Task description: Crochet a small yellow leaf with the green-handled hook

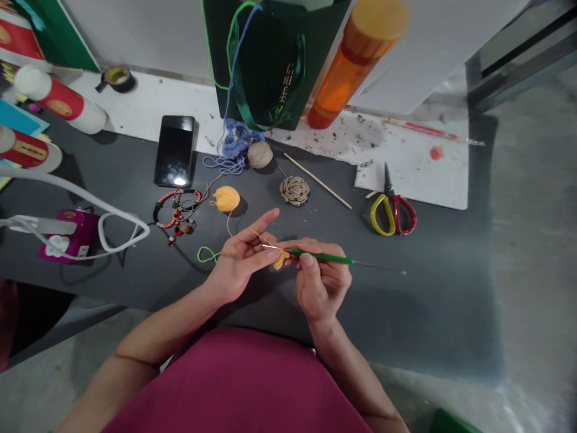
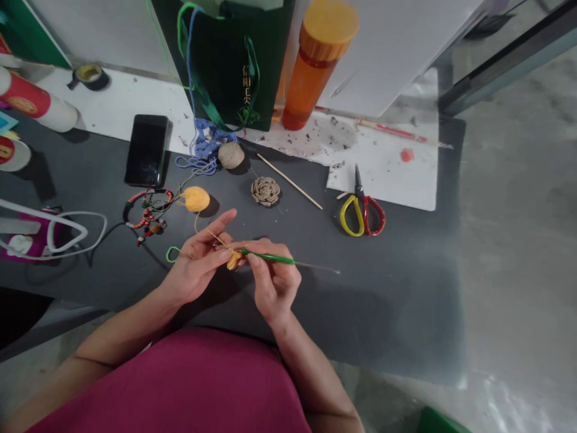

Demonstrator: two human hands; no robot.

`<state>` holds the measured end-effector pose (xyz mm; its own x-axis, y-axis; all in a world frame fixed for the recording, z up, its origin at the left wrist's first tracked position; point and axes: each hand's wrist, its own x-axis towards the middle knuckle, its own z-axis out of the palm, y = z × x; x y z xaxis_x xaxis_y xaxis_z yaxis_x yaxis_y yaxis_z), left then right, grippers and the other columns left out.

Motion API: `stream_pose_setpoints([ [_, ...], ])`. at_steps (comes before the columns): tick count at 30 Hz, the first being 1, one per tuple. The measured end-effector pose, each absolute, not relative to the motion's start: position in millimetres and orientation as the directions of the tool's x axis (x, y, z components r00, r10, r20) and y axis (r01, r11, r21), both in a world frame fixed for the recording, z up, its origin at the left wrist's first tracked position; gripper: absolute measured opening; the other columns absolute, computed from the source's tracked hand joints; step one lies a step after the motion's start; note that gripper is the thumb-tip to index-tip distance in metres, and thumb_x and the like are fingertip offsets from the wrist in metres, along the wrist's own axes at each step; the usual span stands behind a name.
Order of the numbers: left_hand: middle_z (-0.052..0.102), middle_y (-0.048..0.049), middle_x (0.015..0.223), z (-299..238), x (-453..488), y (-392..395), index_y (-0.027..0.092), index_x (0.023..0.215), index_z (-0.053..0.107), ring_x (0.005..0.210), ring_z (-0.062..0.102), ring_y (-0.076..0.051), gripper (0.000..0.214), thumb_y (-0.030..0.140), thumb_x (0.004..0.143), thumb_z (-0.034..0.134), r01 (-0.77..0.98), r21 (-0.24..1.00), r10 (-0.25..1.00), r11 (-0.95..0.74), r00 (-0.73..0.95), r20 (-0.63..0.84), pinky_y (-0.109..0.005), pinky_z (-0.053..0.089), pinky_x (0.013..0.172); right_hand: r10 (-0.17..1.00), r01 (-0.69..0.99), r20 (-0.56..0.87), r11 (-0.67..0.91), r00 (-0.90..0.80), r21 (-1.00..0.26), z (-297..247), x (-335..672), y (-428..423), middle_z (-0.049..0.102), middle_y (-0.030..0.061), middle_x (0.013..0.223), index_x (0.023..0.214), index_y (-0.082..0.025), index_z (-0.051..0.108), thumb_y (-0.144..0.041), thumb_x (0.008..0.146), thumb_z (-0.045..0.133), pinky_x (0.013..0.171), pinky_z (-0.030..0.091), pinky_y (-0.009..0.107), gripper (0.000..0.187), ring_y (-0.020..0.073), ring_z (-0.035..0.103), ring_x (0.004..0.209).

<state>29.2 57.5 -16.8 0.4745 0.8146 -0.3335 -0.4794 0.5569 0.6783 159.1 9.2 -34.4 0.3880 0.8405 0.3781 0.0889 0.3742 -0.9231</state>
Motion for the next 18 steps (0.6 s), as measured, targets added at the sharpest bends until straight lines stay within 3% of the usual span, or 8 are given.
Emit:
stream_pose_setpoints([
  [3, 0.07, 0.0052, 0.074, -17, 29, 59, 0.026, 0.125, 0.077, 0.067, 0.063, -0.008, 0.057, 0.018, 0.071, 0.092, -0.497, 0.64, 0.805, 0.585, 0.45, -0.386, -0.023, 0.052, 0.071, 0.753, 0.373, 0.597, 0.488, 0.277, -0.789, -33, 162, 9, 0.085, 0.0041, 0.101, 0.111, -0.028, 0.073, -0.014, 0.094, 0.068, 0.067, 0.064, 0.034, 0.022, 0.0194, 0.081, 0.084],
  [5, 0.069, 0.0062, 0.07, -16, 29, 60, 0.025, 0.123, 0.078, 0.065, 0.062, -0.007, 0.055, 0.016, 0.071, 0.092, -0.513, 0.579, 0.771, 0.634, 0.477, -0.422, -0.021, 0.052, 0.07, 0.716, 0.458, 0.649, 0.5, 0.259, -0.735, -33, 161, 9, 0.085, 0.0043, 0.104, 0.111, -0.029, 0.075, -0.01, 0.091, 0.072, 0.07, 0.064, 0.036, 0.027, 0.0199, 0.081, 0.085],
  [10, 0.068, 0.008, 0.065, -15, 30, 62, 0.026, 0.114, 0.081, 0.063, 0.063, -0.005, 0.053, 0.016, 0.065, 0.096, -0.516, 0.455, 0.687, 0.726, 0.547, -0.477, -0.016, 0.053, 0.07, 0.746, 0.269, 0.463, 0.378, 0.478, -0.886, -38, 155, 5, 0.082, 0.0014, 0.089, 0.106, -0.027, 0.074, -0.019, 0.097, 0.065, 0.069, 0.063, 0.036, 0.015, 0.0191, 0.079, 0.079],
  [13, 0.07, 0.0074, 0.067, -17, 29, 62, 0.027, 0.116, 0.081, 0.069, 0.067, -0.006, 0.055, 0.017, 0.065, 0.097, -0.511, 0.463, 0.69, 0.724, 0.547, -0.475, -0.017, 0.054, 0.075, 0.707, 0.258, 0.398, 0.303, 0.584, -0.917, -43, 154, 1, 0.076, 0.0, 0.087, 0.103, -0.026, 0.073, -0.023, 0.097, 0.066, 0.062, 0.059, 0.03, 0.01, 0.0145, 0.073, 0.069],
  [18, 0.075, 0.0033, 0.078, -20, 27, 62, 0.026, 0.125, 0.077, 0.077, 0.069, -0.01, 0.059, 0.02, 0.07, 0.094, -0.485, 0.505, 0.698, 0.714, 0.555, -0.453, -0.023, 0.054, 0.082, 0.728, 0.175, 0.309, 0.256, 0.612, -0.951, -44, 159, -1, 0.069, -0.0013, 0.087, 0.101, -0.025, 0.068, -0.029, 0.1, 0.06, 0.053, 0.052, 0.027, 0.009, 0.0097, 0.063, 0.056],
])
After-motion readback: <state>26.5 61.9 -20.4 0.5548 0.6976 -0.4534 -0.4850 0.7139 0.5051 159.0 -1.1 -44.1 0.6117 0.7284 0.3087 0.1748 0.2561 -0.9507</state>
